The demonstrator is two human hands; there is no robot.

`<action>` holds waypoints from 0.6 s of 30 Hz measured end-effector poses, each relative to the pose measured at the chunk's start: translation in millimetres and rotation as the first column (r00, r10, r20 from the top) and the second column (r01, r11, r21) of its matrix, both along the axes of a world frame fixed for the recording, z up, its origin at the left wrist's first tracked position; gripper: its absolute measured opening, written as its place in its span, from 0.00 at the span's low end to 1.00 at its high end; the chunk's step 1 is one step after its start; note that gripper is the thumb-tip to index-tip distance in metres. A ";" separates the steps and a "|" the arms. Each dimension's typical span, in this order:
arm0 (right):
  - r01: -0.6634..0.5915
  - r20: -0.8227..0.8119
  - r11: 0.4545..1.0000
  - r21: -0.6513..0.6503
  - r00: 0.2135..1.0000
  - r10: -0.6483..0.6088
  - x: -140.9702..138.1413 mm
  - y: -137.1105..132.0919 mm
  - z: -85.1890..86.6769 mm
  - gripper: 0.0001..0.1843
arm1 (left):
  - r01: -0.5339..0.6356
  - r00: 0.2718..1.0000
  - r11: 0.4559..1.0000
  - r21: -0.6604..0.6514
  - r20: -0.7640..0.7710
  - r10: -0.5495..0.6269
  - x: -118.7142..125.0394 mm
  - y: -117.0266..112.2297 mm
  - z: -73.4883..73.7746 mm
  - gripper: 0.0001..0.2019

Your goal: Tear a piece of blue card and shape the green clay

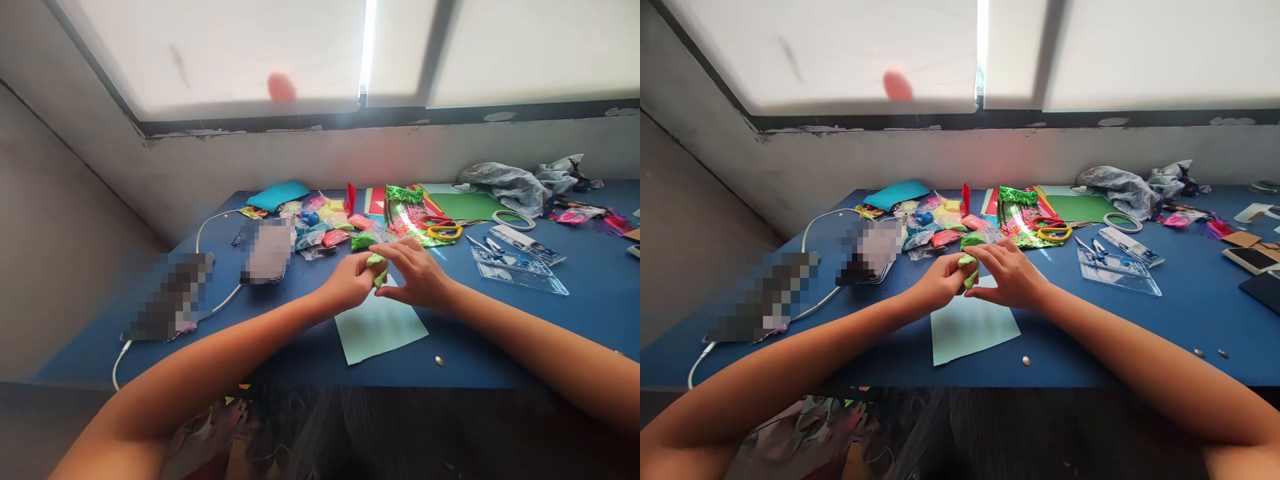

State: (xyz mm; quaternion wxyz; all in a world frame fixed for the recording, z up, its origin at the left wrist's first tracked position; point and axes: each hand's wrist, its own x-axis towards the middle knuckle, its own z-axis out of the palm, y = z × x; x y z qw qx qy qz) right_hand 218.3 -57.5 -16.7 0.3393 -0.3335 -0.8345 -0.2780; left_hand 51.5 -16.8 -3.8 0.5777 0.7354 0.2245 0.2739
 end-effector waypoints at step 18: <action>-0.051 -0.172 0.984 -0.173 0.985 0.021 -0.3 -4.6 -5.3 0.10 | 0.292 0.943 0.930 -0.224 -0.095 -0.319 -5.2 4.9 3.9 0.34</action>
